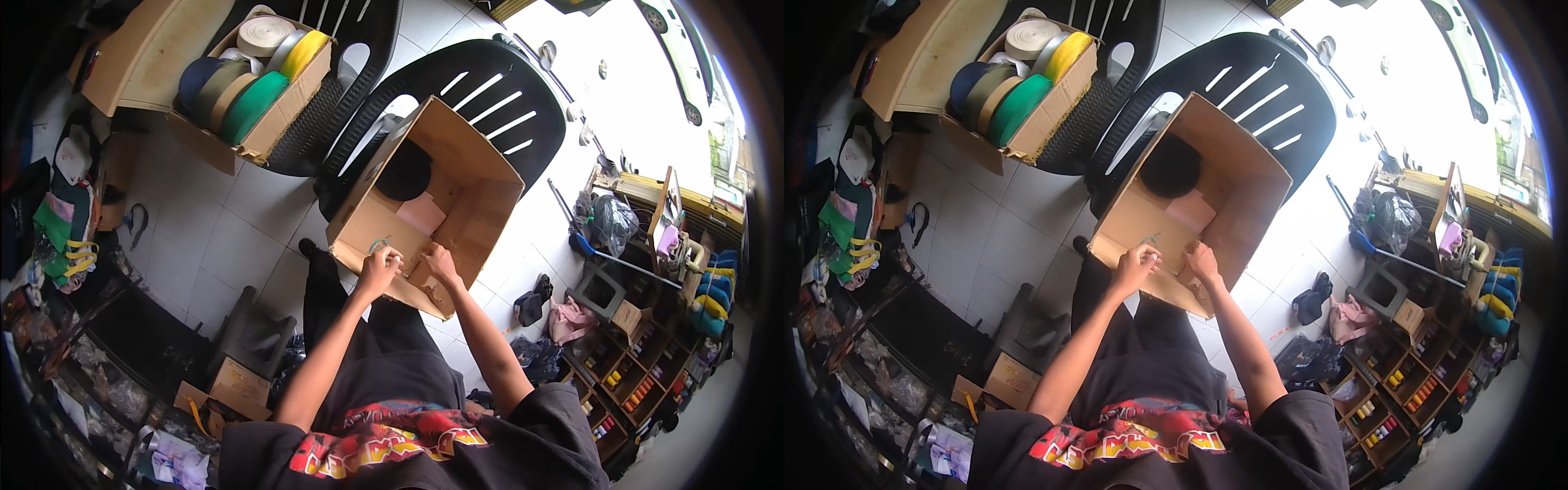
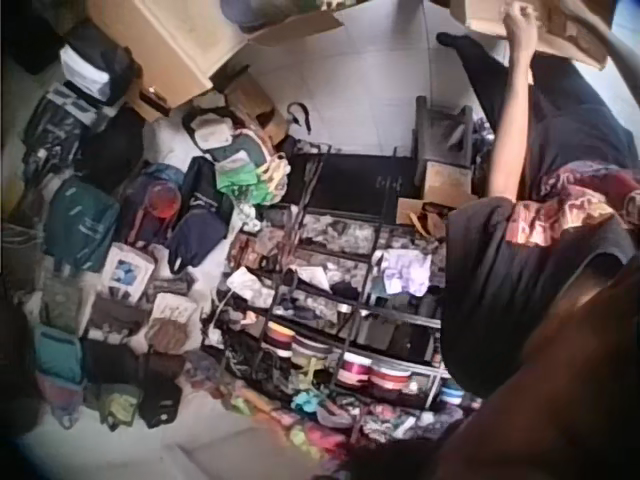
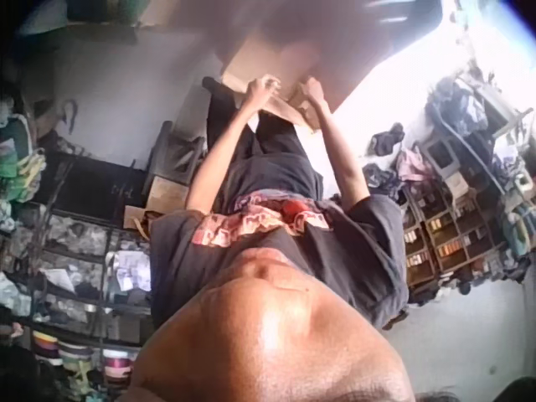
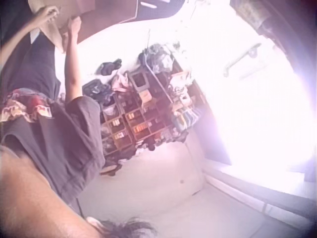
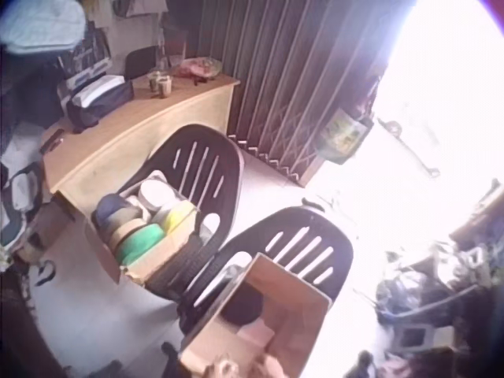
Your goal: The person takes rolls of colorful webbing from a box and a chair and places them onto a storage rack.
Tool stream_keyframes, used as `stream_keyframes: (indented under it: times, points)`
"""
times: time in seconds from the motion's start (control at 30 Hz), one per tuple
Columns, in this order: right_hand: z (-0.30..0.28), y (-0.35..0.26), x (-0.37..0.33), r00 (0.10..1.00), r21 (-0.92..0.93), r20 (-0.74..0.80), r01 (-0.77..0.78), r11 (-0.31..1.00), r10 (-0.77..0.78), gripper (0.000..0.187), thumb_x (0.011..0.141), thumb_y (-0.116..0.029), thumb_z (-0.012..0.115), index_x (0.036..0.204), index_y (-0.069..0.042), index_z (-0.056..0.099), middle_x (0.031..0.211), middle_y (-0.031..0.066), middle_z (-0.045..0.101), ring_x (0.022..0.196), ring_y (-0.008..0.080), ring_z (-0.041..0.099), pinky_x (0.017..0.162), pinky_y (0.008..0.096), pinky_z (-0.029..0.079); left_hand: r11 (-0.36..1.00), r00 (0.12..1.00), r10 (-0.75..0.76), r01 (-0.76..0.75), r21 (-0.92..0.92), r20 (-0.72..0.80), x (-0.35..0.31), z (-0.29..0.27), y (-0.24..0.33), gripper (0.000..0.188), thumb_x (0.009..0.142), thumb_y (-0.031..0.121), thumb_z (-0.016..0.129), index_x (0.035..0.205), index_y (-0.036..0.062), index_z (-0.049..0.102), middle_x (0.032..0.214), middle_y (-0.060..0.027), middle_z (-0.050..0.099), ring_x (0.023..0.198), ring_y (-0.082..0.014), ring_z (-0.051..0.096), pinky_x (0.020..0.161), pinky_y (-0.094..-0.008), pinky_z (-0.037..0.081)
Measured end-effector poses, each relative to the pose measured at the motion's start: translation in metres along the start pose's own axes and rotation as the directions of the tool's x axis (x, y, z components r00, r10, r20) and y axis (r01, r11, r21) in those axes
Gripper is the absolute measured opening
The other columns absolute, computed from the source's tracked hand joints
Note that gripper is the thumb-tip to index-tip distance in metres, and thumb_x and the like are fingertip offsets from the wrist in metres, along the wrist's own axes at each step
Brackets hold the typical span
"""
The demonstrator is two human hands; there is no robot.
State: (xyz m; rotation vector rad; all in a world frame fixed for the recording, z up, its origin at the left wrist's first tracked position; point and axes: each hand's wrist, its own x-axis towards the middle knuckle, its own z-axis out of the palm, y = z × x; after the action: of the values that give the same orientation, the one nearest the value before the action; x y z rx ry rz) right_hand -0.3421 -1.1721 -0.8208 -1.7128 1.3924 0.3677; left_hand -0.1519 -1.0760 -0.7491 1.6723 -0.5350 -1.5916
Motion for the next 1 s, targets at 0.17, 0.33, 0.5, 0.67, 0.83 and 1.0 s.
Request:
stream_keyframes:
  times: [0.17, 0.33, 0.5, 0.67, 0.83, 1.0]
  points:
    - [0.005, 0.028, 0.114, 0.995, 0.039, -0.098, 0.024, 0.999, -0.020, 0.034, 0.079, -0.024, 0.063, 0.101, 0.002, 0.063, 0.097, 0.0244, 0.066, 0.095, 0.0379, 0.063, 0.084, 0.0435, 0.050, 0.974, 0.983, -0.165, 0.176, 0.141, -0.086, 0.113, 0.019, -0.047, 0.020, 0.086, 0.018, 0.058, 0.095, 0.0010, 0.062, 0.086, -0.0140, 0.068, 0.075, -0.0243, 0.066, 0.070, -0.0344, 0.052]
    - [0.002, 0.044, 0.229, 0.997, -0.315, -0.035, -0.078, 0.946, 0.070, 0.063, 0.080, -0.040, 0.065, 0.117, 0.010, 0.054, 0.104, 0.0256, 0.064, 0.097, 0.0418, 0.061, 0.086, 0.0433, 0.049, 0.913, 0.874, -0.102, 0.272, 0.305, -0.474, 0.230, 0.034, -0.087, 0.028, 0.084, 0.020, 0.054, 0.102, -0.0011, 0.060, 0.107, -0.0235, 0.063, 0.098, -0.0392, 0.061, 0.089, -0.0451, 0.048]
    - [0.010, 0.049, 0.297, 0.980, 0.079, -0.191, 0.072, 0.994, -0.055, 0.067, 0.077, -0.041, 0.070, 0.122, 0.005, 0.054, 0.119, 0.0215, 0.059, 0.113, 0.0319, 0.054, 0.098, 0.0399, 0.040, 0.949, 0.910, -0.116, 0.220, 0.225, -0.397, 0.274, 0.007, -0.093, 0.065, 0.080, 0.026, 0.063, 0.123, -0.0179, 0.043, 0.130, -0.0356, 0.044, 0.124, -0.0427, 0.044, 0.104, -0.0411, 0.035]
    - [0.031, 0.045, 0.344, 0.973, 0.306, -0.214, 0.156, 0.939, -0.091, 0.070, 0.071, -0.040, 0.076, 0.122, 0.002, 0.055, 0.125, 0.0192, 0.058, 0.118, 0.0275, 0.054, 0.101, 0.0370, 0.039, 0.890, 0.969, -0.057, 0.158, 0.427, -0.240, 0.319, -0.021, -0.131, 0.076, 0.081, 0.028, 0.067, 0.133, -0.0160, 0.032, 0.142, -0.0340, 0.030, 0.135, -0.0407, 0.030, 0.110, -0.0400, 0.028]
    - [0.047, 0.064, 0.349, 0.927, 0.004, -0.321, -0.202, 0.979, 0.192, 0.067, 0.067, -0.039, 0.079, 0.116, 0.003, 0.060, 0.117, 0.0201, 0.062, 0.109, 0.0330, 0.060, 0.092, 0.0353, 0.045, 0.923, 0.954, -0.109, 0.202, 0.329, -0.278, 0.325, -0.019, -0.136, 0.083, 0.081, 0.024, 0.068, 0.137, -0.0170, 0.023, 0.145, -0.0344, 0.024, 0.137, -0.0379, 0.027, 0.112, -0.0380, 0.026]
    - [0.042, 0.073, 0.262, 0.918, 0.195, -0.387, -0.010, 0.981, 0.086, 0.062, 0.073, -0.039, 0.075, 0.116, 0.003, 0.060, 0.112, 0.0190, 0.065, 0.104, 0.0299, 0.062, 0.090, 0.0349, 0.046, 0.954, 0.879, -0.258, 0.298, 0.040, -0.401, 0.272, 0.007, -0.111, 0.066, 0.080, 0.021, 0.065, 0.129, -0.0146, 0.037, 0.133, -0.0360, 0.040, 0.127, -0.0378, 0.042, 0.105, -0.0384, 0.034]
